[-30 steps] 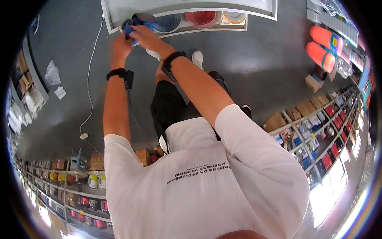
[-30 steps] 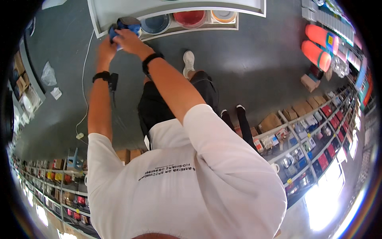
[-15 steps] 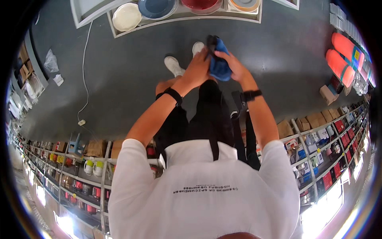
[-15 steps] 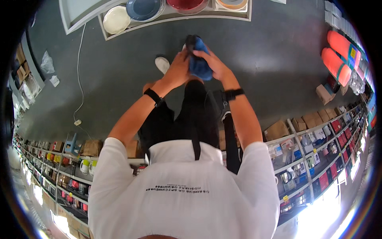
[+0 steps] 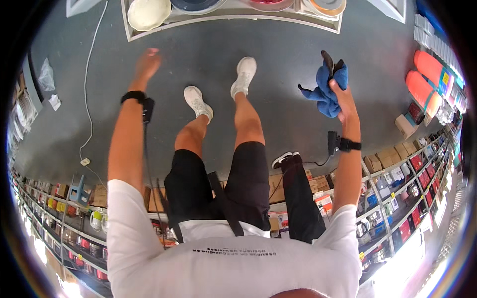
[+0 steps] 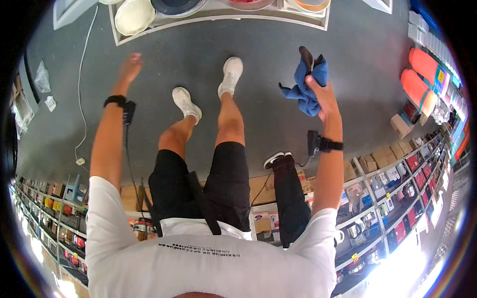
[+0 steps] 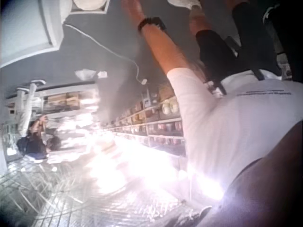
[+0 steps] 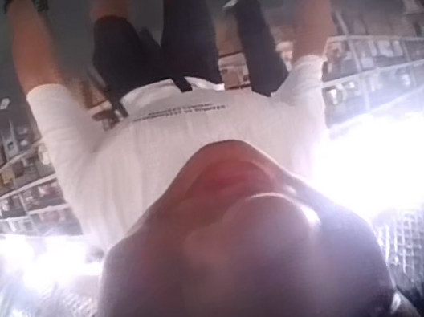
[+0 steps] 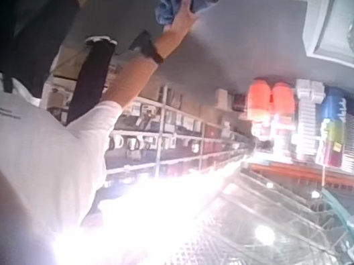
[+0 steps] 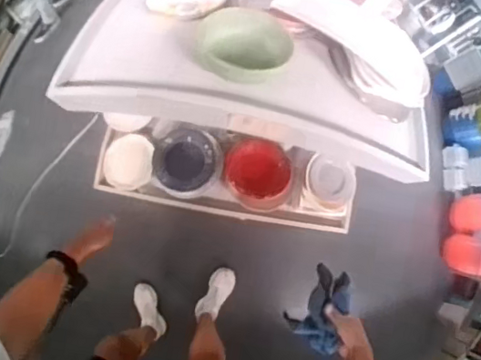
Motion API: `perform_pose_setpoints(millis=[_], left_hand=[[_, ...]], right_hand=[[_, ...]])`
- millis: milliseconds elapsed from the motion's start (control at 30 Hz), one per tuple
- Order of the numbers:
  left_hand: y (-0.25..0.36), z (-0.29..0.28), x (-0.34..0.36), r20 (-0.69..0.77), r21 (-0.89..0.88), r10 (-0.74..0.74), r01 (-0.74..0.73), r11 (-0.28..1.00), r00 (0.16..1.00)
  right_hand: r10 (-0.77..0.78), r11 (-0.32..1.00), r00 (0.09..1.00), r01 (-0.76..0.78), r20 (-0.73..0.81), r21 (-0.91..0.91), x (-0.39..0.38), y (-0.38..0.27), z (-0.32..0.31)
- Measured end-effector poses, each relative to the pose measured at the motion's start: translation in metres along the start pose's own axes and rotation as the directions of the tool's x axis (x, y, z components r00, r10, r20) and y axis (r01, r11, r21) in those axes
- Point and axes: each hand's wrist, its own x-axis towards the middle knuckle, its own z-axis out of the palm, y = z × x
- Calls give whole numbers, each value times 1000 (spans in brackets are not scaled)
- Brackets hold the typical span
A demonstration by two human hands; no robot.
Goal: The person wipes various kitchen appliances on a shelf with a cloth, including rice cookers and electric kettles. They then move to another aisle and wipe the edges of shelves containing plastic-wrapped goods.
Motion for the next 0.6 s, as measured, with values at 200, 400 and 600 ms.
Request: perform_pose_setpoints(millis=[200,400,600], left_hand=[[-175,-7,58,-271,-126,-336,313,941,902],[-160,21,125,-467,-400,-307,111,910,829],[-168,59,138,-519,-235,-141,18,972,843]], right_hand=[[-355,707,929,341,106,-620,82,51,65],[-723,569,519,73,-456,-819,253,89,-53],[-864,479,255,147,-435,-865,322,49,-104]])
